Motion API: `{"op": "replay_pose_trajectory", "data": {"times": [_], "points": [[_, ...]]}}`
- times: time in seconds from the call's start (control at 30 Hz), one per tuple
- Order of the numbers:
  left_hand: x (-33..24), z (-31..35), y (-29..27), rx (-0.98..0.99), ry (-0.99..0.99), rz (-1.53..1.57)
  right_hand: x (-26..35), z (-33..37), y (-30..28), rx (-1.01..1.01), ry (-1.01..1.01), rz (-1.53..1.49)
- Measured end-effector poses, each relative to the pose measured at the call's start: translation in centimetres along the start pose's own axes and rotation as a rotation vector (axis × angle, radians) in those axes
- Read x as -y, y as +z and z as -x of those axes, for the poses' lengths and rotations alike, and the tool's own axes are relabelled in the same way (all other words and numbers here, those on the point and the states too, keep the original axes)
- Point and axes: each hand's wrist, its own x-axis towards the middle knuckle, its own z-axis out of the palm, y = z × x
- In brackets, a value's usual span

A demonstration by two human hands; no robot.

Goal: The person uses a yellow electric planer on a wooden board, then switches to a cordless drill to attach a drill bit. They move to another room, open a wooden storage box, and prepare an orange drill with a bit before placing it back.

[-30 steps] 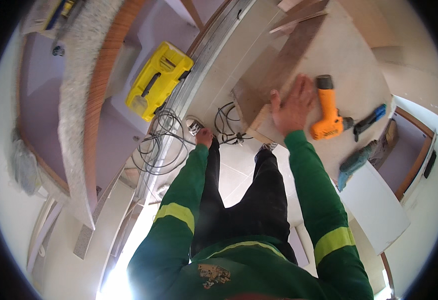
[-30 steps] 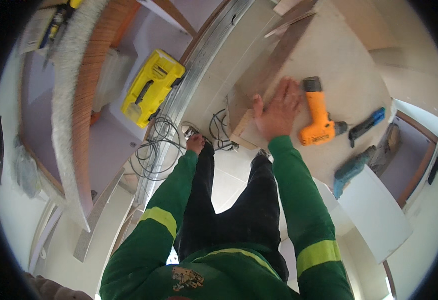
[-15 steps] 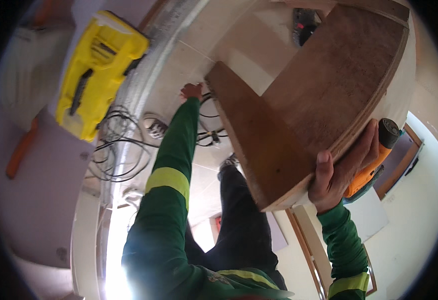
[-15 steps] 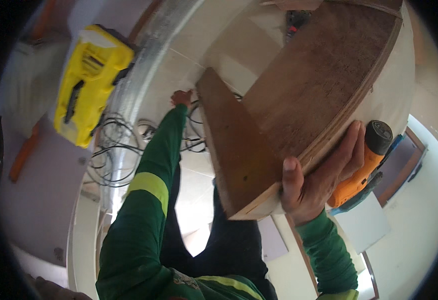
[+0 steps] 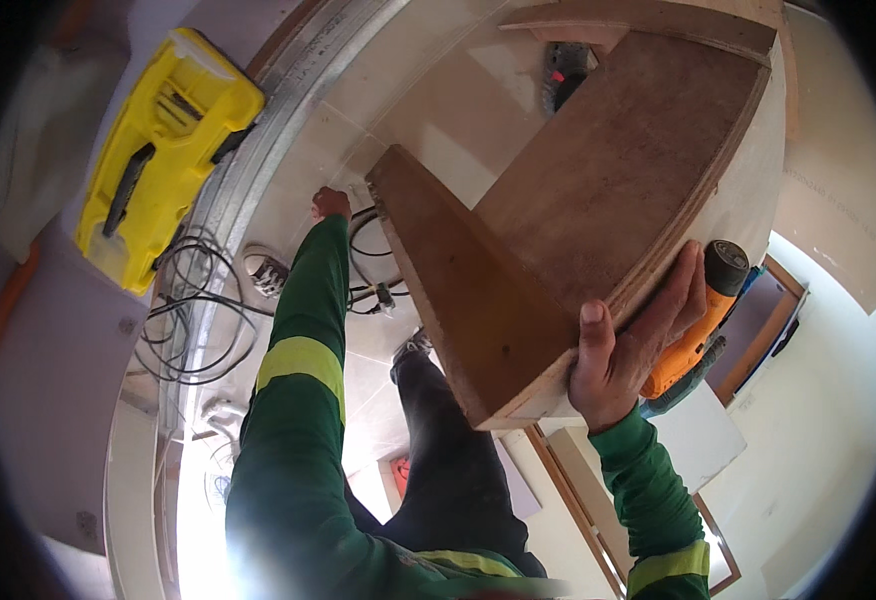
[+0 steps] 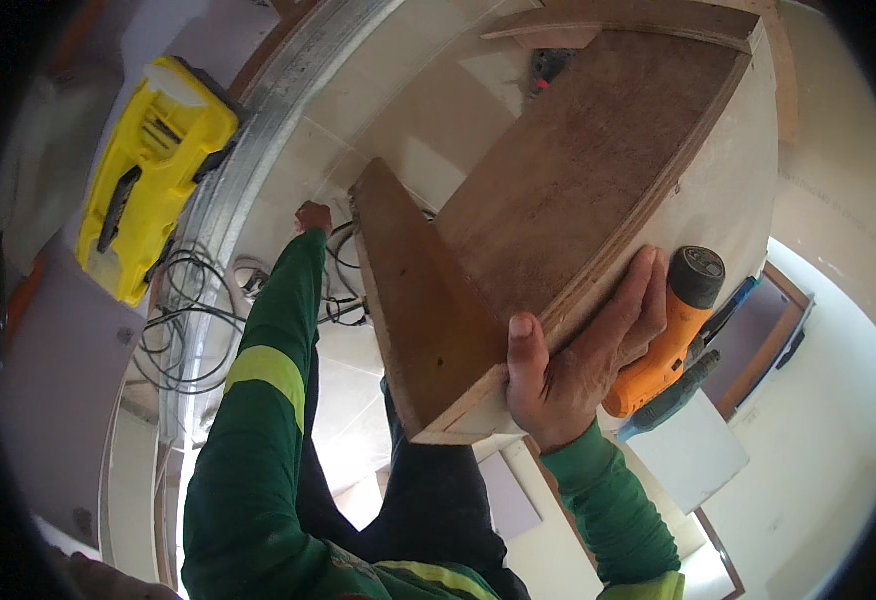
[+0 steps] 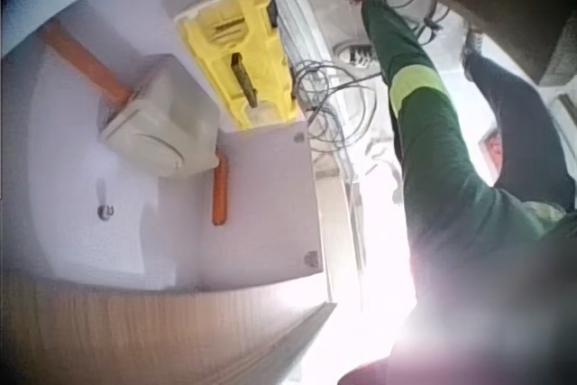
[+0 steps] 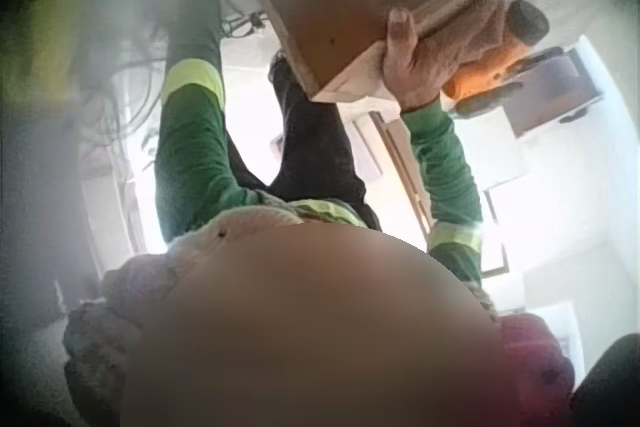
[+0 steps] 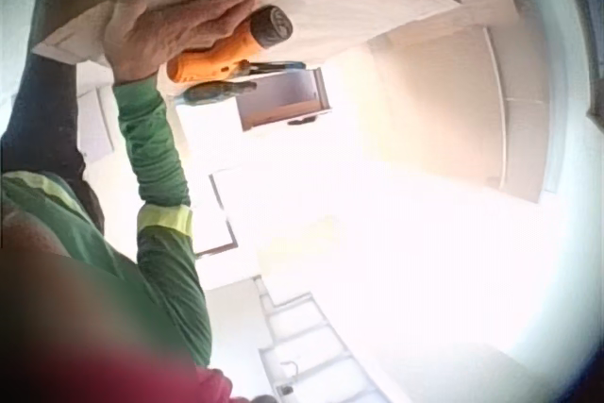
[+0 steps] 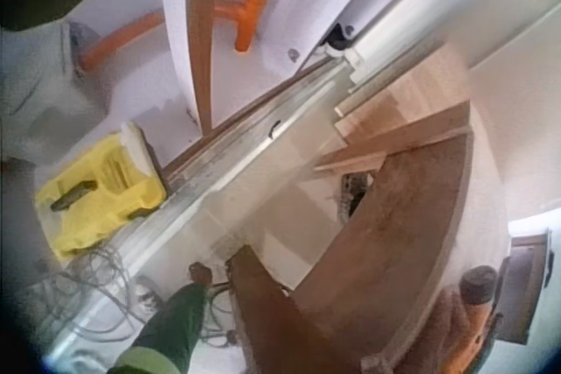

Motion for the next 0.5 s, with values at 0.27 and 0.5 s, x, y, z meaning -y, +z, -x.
{"op": "replay_pose_trajectory", "data": {"times": [0.27, 0.5], "points": [[-1.6, 1.7, 1.4, -0.269, -0.167, 0.253, 0.0, -0.2, -0.1, 0.004, 0.001, -0.010], [-3.4, 1.1, 4.1, -0.138, -0.117, 0.438, -0.5, -0.3, 0.3, -0.019, -0.046, -0.008]]}}
